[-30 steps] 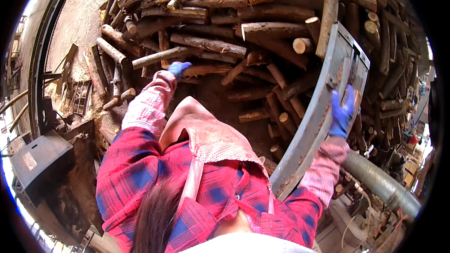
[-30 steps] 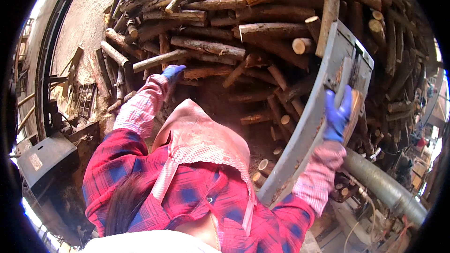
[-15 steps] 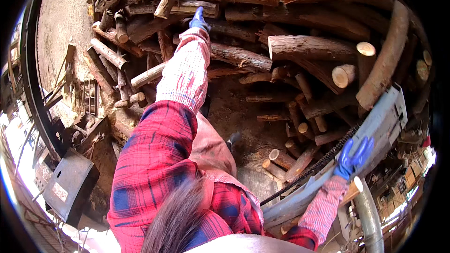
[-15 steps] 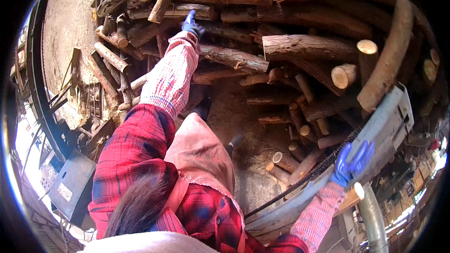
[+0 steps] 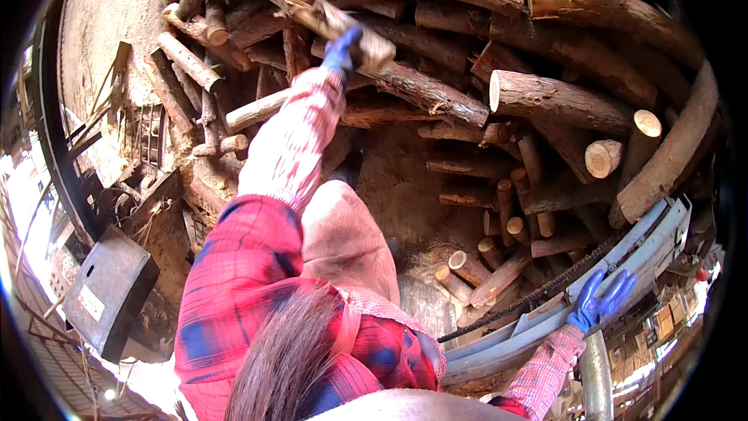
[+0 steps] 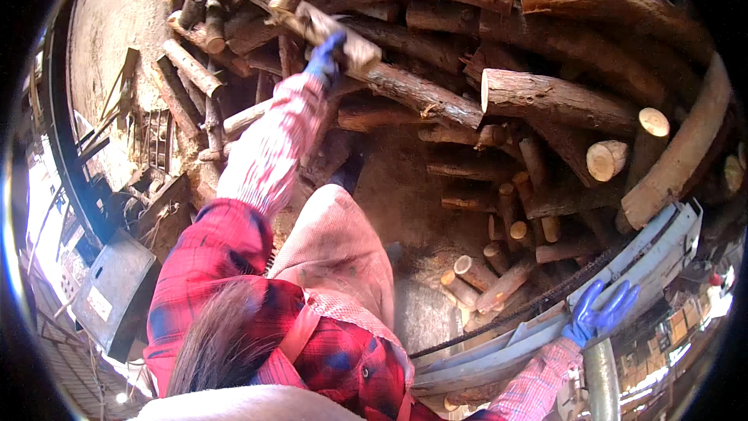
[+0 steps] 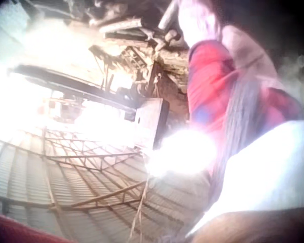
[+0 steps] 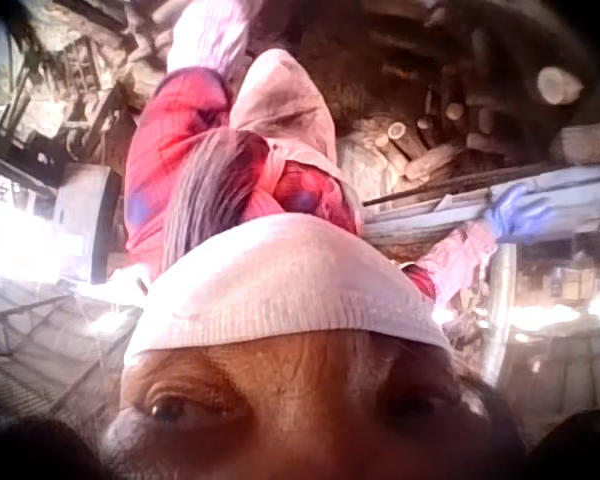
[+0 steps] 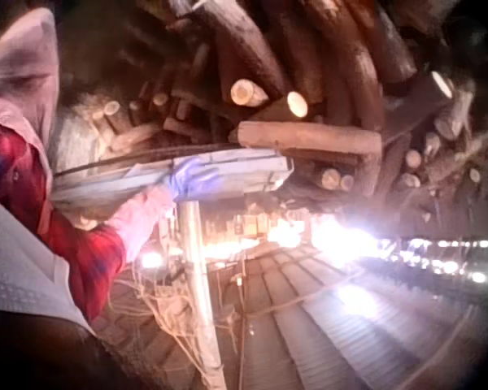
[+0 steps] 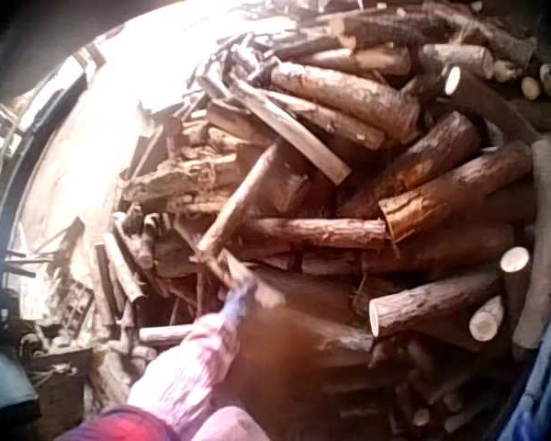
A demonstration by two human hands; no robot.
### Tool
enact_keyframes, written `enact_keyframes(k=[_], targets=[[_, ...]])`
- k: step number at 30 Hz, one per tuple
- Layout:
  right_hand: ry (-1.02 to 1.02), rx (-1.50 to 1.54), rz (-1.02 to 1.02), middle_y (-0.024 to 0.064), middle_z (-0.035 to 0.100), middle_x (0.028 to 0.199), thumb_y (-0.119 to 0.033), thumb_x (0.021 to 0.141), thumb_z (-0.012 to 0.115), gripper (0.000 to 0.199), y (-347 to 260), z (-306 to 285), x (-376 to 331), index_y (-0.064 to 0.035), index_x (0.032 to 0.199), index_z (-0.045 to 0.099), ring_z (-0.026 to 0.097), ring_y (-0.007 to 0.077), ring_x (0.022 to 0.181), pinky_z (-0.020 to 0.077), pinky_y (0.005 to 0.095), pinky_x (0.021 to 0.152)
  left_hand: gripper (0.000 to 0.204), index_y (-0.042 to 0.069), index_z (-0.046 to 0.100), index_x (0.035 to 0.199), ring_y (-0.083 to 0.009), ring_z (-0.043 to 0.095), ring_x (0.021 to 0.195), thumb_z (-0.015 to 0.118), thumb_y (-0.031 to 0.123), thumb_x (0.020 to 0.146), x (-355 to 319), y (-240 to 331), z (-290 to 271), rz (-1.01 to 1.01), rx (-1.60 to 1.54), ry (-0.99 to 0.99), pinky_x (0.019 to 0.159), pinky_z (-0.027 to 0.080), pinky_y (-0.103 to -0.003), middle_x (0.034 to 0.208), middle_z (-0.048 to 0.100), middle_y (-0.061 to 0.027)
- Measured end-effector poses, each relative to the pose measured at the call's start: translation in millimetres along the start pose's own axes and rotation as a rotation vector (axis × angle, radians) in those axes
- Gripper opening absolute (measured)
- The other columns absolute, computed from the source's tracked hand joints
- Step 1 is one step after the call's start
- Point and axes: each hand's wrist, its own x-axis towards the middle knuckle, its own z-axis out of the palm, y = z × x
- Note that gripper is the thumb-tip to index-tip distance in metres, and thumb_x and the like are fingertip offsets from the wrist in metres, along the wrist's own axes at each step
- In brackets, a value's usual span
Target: The person repeatedly picks up logs from a large pile and feeds them into a wood chipper machine. They handle the logs one at a time, positioning them into the machine's intake chute to be processed.
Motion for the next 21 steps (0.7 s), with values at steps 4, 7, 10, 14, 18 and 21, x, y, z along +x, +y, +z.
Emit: enact_keyframes(k=[4,7,10,14,18,21], targets=[[0.137,0.007,-0.036,0.0256,0.049,0.136,-0.031,0.087,0.070,0.054,9.0,12.1,-7.5,0.0004,0.128,0.055,0.049,0.0408,0.124,0.0423,0.0503,0.102,0.032,0.003,0.064,0.107,-0.0208,0.068,0.086,0.073,0.022,0.083,-146.7,-4.0,-74.4,-0.304,-0.099,-0.275,0.079,0.056,-0.037,0.095,0.069,-0.0078],[0.345,0.120,0.188,0.0258,0.053,0.128,-0.040,0.075,0.079,0.070,-43.4,12.6,-1.5,0.0019,0.125,0.055,0.051,0.0441,0.116,0.0421,0.0513,0.099,0.035,0.002,0.061,0.113,-0.0211,0.068,0.092,0.069,0.024,0.087,-253.6,22.1,-98.1,-0.283,0.112,-0.409,0.087,0.055,-0.038,0.101,0.069,-0.0086],[0.130,1.081,0.158,0.0074,0.054,0.099,-0.029,0.076,0.079,0.054,-197.9,-41.5,-2.7,-0.0002,0.114,0.054,0.051,0.0206,0.087,0.0467,0.0361,0.081,0.043,0.000,0.059,0.116,-0.0191,0.066,0.092,0.067,0.032,0.088,-359.8,24.3,-94.5,-0.284,0.134,-0.569,0.086,0.053,-0.033,0.105,0.067,-0.0073],[-0.901,2.100,0.647,-0.0021,0.052,0.089,-0.041,0.080,0.075,0.050,-303.0,-82.2,-71.5,-0.0111,0.116,0.057,0.045,0.0105,0.073,0.0410,0.0270,0.066,0.070,-0.003,0.049,0.130,-0.0195,0.063,0.100,0.073,0.042,0.082,-452.9,-11.9,-81.9,-0.051,0.698,-0.751,0.090,0.050,-0.035,0.113,0.063,-0.0102],[-0.366,2.412,0.698,0.0052,0.062,0.109,-0.014,0.075,0.082,0.057,-268.1,-113.7,-113.3,-0.0043,0.124,0.054,0.060,0.0161,0.097,0.0495,0.0334,0.090,0.094,-0.004,0.030,0.142,-0.0352,0.063,0.104,0.080,0.040,0.075,-546.1,-57.2,-38.5,0.663,1.319,-0.652,0.086,0.050,-0.041,0.115,0.060,-0.0272],[0.263,2.271,0.707,0.0066,0.058,0.119,-0.009,0.074,0.082,0.060,-206.3,-86.6,-123.4,-0.0050,0.126,0.053,0.056,0.0188,0.105,0.0477,0.0314,0.092,0.104,-0.005,0.022,0.143,-0.0441,0.062,0.089,0.077,0.050,0.073,-575.9,-104.9,17.0,1.085,1.219,-0.744,0.074,0.051,-0.049,0.104,0.059,-0.0299]])
